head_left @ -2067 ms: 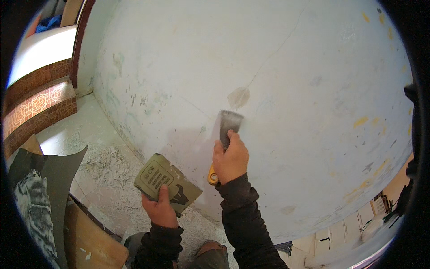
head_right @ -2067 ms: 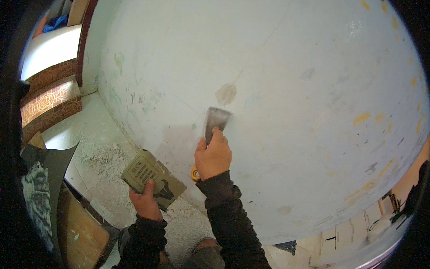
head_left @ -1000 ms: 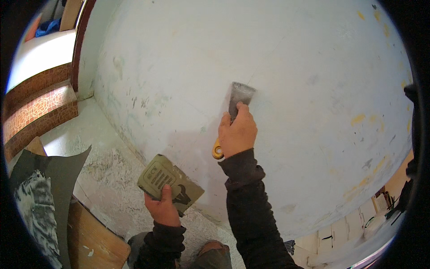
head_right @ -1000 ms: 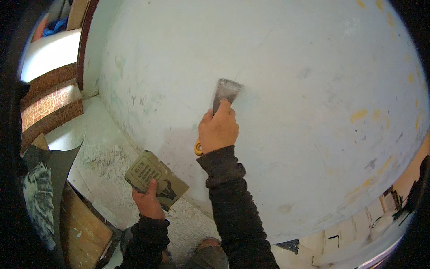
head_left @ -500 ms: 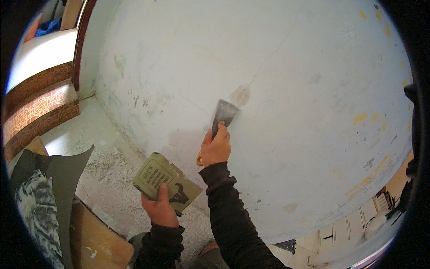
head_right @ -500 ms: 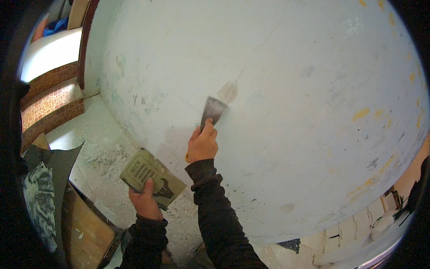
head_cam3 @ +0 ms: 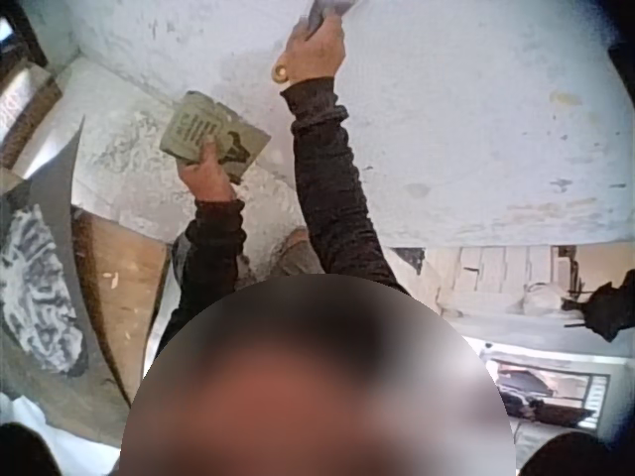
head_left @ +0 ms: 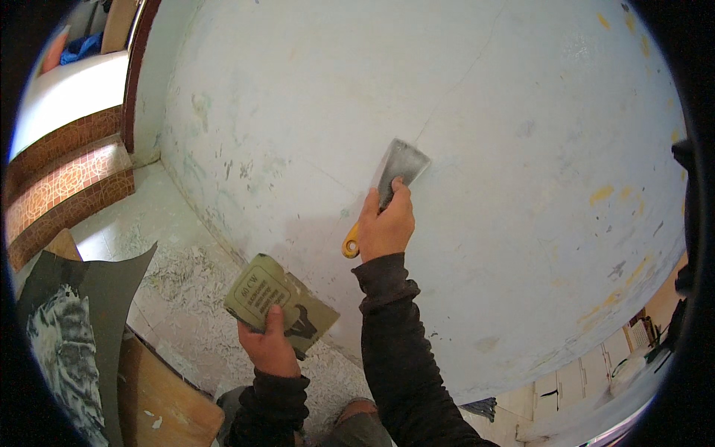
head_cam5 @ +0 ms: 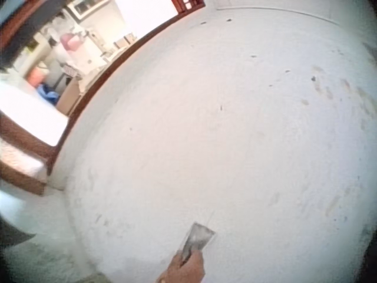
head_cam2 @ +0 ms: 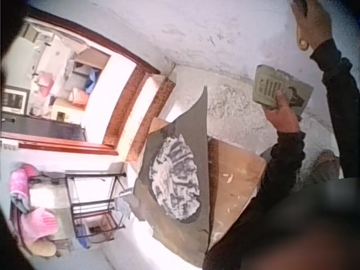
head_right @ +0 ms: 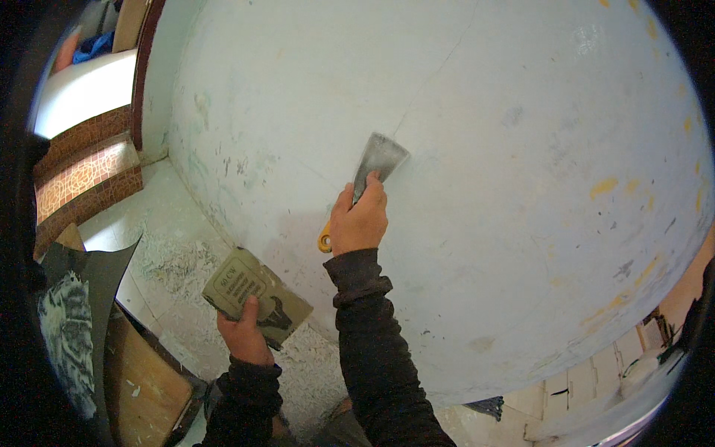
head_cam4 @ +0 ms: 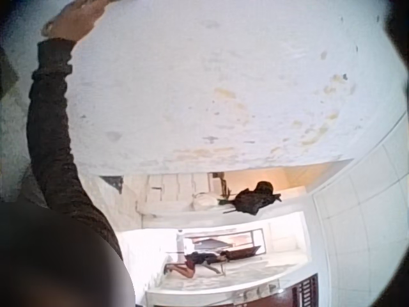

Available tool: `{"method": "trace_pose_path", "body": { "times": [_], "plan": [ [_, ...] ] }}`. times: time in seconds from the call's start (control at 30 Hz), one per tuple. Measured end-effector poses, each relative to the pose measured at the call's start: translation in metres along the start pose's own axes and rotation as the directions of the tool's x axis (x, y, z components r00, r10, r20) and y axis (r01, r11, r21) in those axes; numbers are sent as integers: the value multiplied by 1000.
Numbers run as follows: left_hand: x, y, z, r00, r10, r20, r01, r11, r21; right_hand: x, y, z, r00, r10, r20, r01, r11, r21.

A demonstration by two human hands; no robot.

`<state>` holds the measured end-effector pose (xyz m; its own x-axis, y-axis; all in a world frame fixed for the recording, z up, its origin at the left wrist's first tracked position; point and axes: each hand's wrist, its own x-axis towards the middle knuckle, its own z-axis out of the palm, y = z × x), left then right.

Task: The person scoops white plaster from a board onto a trowel and applies it to a wall, smoothing the surface. They repeatedly reload the trowel and work on different wall sections, including near a doorway and a red frame.

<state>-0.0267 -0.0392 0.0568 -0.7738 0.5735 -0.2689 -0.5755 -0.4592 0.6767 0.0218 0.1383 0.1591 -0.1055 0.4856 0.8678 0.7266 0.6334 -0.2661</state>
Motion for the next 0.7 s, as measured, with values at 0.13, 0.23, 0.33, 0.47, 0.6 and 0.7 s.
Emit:
{"method": "trace_pose_path", "body": {
  "times": [0.13, 0.23, 0.33, 0.47, 0.6, 0.7],
  "plan": [
    [2, 1, -1, 1000, -6, -31, 7, 999, 32, -24, 6, 8, 999, 12, 51, -10, 999, -35],
    [3, 1, -3, 1000, -24, -5, 24, 1000, 1, -44, 7, 4, 989, 13, 147, -2, 997, -72],
    [3, 0, -3, 1000, -17, 3, 17, 1000, -4, -49, 8, -9, 984, -67, 165, 71, 997, -18],
    [2, 0, -2, 1000, -16, -2, 16, 1000, -1, -43, 14, -26, 978, -97, 183, 100, 995, -8],
    [3, -1, -2, 1000, -18, -11, 18, 1000, 4, -52, 31, -47, 948, -187, 258, 226, 965, -130],
    [5, -3, -3, 1000, -29, -7, 28, 1000, -8, -37, 55, -61, 897, -395, 200, 437, 860, -262]
  ]
}}
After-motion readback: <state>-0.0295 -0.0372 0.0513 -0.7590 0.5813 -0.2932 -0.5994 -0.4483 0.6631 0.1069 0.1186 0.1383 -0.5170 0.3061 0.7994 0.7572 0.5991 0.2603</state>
